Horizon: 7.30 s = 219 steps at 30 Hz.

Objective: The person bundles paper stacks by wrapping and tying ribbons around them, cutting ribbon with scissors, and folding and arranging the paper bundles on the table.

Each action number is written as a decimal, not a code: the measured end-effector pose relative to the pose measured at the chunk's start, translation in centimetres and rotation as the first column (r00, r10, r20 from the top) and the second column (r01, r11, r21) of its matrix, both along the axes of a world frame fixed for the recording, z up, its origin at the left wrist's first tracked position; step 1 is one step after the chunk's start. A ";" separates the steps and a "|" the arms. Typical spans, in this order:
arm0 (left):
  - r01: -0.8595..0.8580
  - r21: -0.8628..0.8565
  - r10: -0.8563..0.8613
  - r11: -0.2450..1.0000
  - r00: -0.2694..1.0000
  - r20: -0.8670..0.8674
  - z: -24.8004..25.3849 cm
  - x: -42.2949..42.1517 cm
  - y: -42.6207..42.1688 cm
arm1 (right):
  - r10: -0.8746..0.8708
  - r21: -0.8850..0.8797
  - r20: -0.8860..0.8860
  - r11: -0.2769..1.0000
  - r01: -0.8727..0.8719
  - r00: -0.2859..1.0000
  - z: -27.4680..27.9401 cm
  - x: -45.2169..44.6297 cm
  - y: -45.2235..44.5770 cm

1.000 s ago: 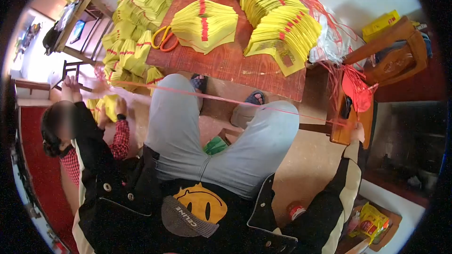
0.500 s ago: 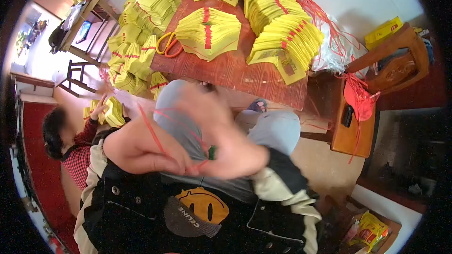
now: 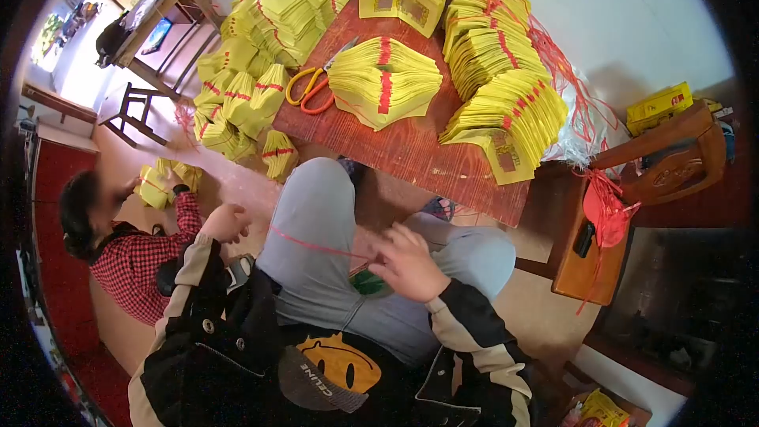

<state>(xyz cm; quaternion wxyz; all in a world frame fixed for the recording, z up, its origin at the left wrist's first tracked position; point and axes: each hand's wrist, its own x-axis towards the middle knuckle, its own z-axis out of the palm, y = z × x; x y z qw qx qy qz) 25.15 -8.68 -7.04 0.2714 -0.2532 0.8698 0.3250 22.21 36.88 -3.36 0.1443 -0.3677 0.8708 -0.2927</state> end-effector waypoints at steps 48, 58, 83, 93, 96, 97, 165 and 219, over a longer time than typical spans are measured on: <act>-0.183 0.878 0.297 0.442 0.954 0.049 3.8 -24.7 13.9 | -0.194 -0.227 0.944 0.211 0.951 0.268 0.7 -22.1 -4.0; 0.279 0.719 0.064 0.637 0.910 -0.410 4.9 -23.9 13.3 | -0.260 -0.580 0.702 0.331 0.744 0.663 -0.8 -21.6 -3.5; 0.491 0.507 0.004 0.709 0.715 -0.699 3.5 -20.3 14.1 | -0.069 -0.285 0.955 0.040 0.958 0.287 -1.2 -17.3 -4.9; 0.482 0.514 0.036 0.710 0.704 -0.709 3.3 -20.6 15.1 | -0.335 -0.561 0.773 0.036 0.827 0.539 -0.2 -17.9 -5.9; 0.489 0.475 0.009 0.732 0.690 -0.724 3.2 -20.6 15.1 | -0.285 -0.557 0.797 -0.008 0.831 0.532 0.1 -18.3 -6.4; 0.491 0.458 -0.003 0.741 0.684 -0.729 3.0 -20.6 15.0 | -0.226 -0.541 0.826 -0.055 0.839 0.517 0.4 -18.5 -6.4; 0.360 0.778 0.330 0.515 0.755 -0.567 1.0 -25.5 19.1 | -0.425 -0.766 0.585 -0.009 0.643 0.691 -4.1 -21.2 -7.6; 0.017 -0.354 -0.192 0.935 0.863 -0.467 1.5 -23.9 13.1 | -0.754 -0.632 0.330 0.270 0.727 0.567 -3.7 -17.3 -10.3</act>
